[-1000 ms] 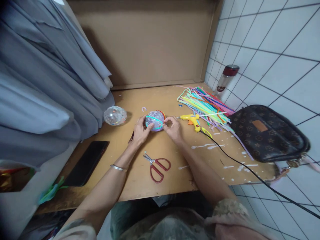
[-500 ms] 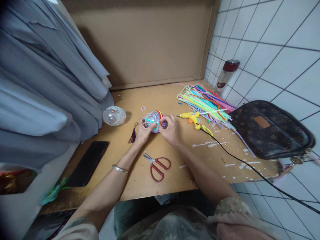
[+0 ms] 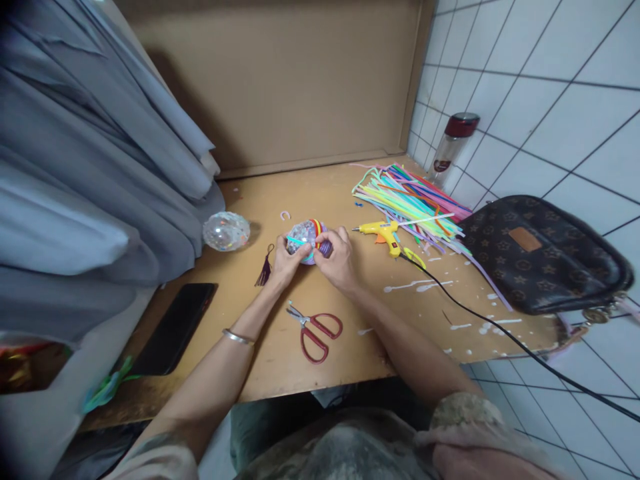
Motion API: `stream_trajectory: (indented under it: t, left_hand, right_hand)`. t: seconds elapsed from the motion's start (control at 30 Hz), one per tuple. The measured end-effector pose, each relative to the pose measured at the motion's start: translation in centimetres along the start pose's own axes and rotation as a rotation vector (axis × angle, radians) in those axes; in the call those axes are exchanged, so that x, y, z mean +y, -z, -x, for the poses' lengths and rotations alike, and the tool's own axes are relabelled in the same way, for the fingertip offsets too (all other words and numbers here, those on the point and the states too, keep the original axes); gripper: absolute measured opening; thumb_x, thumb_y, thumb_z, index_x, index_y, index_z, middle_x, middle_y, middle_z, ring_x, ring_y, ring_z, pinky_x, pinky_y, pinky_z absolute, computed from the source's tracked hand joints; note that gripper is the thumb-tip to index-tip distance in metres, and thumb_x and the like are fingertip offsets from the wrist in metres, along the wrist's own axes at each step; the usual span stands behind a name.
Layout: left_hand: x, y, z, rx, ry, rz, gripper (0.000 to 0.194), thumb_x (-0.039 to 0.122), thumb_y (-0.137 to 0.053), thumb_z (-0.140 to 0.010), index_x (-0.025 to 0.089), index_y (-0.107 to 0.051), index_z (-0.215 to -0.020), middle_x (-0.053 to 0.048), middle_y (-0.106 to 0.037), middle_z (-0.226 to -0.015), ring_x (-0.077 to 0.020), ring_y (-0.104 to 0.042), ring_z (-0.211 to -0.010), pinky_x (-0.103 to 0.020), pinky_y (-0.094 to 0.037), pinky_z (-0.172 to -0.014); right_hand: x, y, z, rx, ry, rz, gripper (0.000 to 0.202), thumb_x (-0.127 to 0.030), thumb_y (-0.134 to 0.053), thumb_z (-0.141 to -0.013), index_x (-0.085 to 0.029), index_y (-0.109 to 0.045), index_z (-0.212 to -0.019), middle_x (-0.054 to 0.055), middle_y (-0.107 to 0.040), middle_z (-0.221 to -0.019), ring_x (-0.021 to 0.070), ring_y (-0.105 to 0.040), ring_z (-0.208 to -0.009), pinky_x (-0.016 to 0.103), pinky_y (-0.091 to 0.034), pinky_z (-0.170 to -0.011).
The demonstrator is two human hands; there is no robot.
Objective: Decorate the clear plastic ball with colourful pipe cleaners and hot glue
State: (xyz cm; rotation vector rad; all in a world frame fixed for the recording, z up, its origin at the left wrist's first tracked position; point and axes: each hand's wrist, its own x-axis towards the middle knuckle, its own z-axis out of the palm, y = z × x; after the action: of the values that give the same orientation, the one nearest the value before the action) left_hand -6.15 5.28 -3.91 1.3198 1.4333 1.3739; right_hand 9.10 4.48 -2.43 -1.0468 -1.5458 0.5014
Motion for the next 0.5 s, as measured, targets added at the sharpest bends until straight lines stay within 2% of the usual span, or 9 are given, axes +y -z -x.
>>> stream_trajectory:
  t: [0.27, 0.5]
  left_hand:
    - [1.0, -0.6, 0.2, 0.147, 0.028, -0.050, 0.063, 0.038, -0.087, -0.064, 0.019, -0.052, -0.113, -0.012, -0.072, -0.112, -0.0264, -0.072, -0.102, -0.035, -0.056, -0.090]
    - [1.1, -0.1, 0.2, 0.196, 0.034, -0.110, 0.062, 0.041, -0.089, -0.062, 0.020, -0.054, -0.109, -0.013, -0.072, -0.113, -0.0284, -0.071, -0.102, -0.038, -0.055, -0.091]
  right_hand:
    - [0.5, -0.1, 0.0, -0.012, 0.022, -0.015, 0.015, -0.015, -0.066, -0.074, -0.025, -0.064, -0.086, 0.003, -0.060, -0.091, 0.0231, -0.059, -0.090, 0.039, -0.052, -0.088]
    - [0.7, -0.1, -0.2, -0.033, 0.030, -0.075, 0.013, -0.021, -0.069, -0.077, -0.026, -0.067, -0.089, 0.003, -0.063, -0.093, 0.0236, -0.061, -0.093, 0.042, -0.052, -0.092]
